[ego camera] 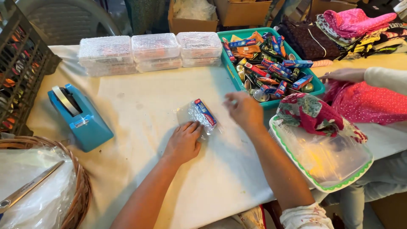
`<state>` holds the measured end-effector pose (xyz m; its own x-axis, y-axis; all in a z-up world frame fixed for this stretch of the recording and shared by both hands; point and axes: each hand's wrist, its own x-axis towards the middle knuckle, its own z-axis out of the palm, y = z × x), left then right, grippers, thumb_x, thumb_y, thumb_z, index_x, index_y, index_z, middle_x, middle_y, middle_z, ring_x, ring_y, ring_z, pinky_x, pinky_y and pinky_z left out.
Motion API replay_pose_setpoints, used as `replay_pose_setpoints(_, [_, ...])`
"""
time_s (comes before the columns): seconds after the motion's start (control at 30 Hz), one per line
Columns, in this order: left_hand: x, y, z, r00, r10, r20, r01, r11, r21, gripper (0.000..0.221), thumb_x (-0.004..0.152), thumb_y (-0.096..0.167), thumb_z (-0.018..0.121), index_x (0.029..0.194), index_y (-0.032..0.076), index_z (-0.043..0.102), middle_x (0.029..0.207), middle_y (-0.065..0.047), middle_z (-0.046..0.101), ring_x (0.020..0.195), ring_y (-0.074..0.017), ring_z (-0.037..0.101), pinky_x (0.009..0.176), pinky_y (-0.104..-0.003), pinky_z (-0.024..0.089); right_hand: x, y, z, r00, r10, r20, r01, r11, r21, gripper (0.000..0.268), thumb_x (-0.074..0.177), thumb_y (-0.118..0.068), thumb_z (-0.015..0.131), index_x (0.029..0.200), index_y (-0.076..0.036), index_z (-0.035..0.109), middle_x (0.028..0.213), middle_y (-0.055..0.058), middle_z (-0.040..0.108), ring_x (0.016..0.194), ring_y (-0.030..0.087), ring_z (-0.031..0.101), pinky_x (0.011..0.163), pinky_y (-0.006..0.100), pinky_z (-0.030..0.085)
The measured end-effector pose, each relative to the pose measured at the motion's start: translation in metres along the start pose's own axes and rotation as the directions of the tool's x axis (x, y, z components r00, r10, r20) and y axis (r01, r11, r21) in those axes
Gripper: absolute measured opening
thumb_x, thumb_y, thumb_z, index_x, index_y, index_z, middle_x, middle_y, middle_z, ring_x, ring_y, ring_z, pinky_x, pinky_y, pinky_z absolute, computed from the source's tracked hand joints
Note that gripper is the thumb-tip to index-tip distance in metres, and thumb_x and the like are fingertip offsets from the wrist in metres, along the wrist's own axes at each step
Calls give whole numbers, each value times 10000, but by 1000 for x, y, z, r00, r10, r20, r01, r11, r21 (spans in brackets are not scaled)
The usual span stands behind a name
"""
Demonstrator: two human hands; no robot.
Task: Wrapping containers in bubble wrap and packing small items into plastic sleeves.
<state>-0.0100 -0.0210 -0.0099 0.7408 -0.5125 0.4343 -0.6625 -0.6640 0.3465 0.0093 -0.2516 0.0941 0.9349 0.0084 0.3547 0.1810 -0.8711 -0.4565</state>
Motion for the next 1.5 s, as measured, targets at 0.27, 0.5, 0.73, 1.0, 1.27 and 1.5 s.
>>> replay_pose_setpoints(0.27, [-1,-4,4,1000,-1,-1,1,1000,5,555,764,145,633,1305,22,630,1378,-141,604,1333,-297,496,1093,-453,395,80,49,-55,950,71,-304,-116,984,-132,182,881,-168,760,1054,-114,773,980,121,766,887,296,743,753,436,568])
replay_pose_setpoints(0.5, [0,-3,3,1000,-7,0,7,999,-33,545,769,149,645,1296,11,634,1371,-133,605,1337,-283,489,1111,-447,384,134,61,-90,877,-141,-460,5,959,-285,134,951,-156,751,1070,-140,810,1025,132,768,898,313,735,775,444,565])
replay_pose_setpoints(0.73, [0,-5,5,1000,-11,22,12,1000,-23,539,779,157,657,1298,13,631,1397,-126,587,1349,-289,472,1113,-456,368,156,137,0,960,245,-137,-278,760,-588,224,838,-232,764,1024,-116,804,1072,194,749,998,383,705,828,492,572])
replay_pose_setpoints(1.0, [1,-6,5,999,-13,44,15,999,-38,554,786,146,653,1322,11,617,1419,-112,573,1362,-283,457,1120,-446,360,171,166,21,920,390,27,-285,717,-637,529,643,-253,905,1136,-133,756,1162,139,737,1187,380,589,968,457,497])
replay_pose_setpoints(1.27, [0,-6,6,1000,2,12,-1,999,-42,552,778,130,656,1316,8,619,1404,-127,584,1352,-289,473,1112,-446,373,167,142,-27,955,290,56,-219,822,-525,331,713,-219,813,1042,-183,825,1017,116,769,937,315,731,833,419,577])
replay_pose_setpoints(1.5, [-2,-2,2,1000,-19,-8,18,997,-81,604,778,96,620,1376,21,578,1391,-143,599,1340,-296,498,1094,-454,406,39,16,-80,943,-31,-330,-115,903,-413,315,829,-296,895,950,-74,708,859,160,724,803,332,705,729,457,548])
